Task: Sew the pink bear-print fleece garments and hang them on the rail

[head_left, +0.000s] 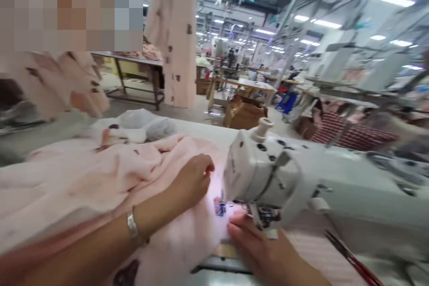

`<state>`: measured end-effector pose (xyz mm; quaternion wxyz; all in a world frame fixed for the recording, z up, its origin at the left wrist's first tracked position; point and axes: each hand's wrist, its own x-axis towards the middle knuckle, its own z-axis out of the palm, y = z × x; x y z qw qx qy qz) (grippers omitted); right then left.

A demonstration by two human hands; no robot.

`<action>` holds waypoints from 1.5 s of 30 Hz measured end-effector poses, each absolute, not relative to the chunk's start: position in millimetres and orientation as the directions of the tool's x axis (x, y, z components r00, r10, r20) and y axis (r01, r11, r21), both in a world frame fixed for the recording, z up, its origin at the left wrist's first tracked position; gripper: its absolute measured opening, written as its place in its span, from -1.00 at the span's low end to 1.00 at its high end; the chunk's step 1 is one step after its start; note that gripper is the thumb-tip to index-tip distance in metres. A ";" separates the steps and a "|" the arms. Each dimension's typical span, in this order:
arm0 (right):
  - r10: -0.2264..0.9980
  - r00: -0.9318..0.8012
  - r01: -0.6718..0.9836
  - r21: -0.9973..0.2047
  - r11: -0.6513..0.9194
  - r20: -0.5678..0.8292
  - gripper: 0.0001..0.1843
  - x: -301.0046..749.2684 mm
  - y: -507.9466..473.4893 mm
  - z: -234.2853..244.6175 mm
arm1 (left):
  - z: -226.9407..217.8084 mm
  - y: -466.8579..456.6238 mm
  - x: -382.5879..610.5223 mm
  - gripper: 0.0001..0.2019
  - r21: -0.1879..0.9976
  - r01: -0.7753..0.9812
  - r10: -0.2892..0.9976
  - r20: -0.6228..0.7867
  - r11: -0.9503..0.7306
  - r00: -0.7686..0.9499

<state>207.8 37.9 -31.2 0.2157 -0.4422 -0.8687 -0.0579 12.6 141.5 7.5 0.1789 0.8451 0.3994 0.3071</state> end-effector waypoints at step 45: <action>0.654 -0.650 0.636 -0.193 0.747 0.387 -0.88 186.7 31.7 -40.8 | -17.2 68.0 -13.0 -0.72 0.299 0.466 0.544 0.289 -0.833 0.787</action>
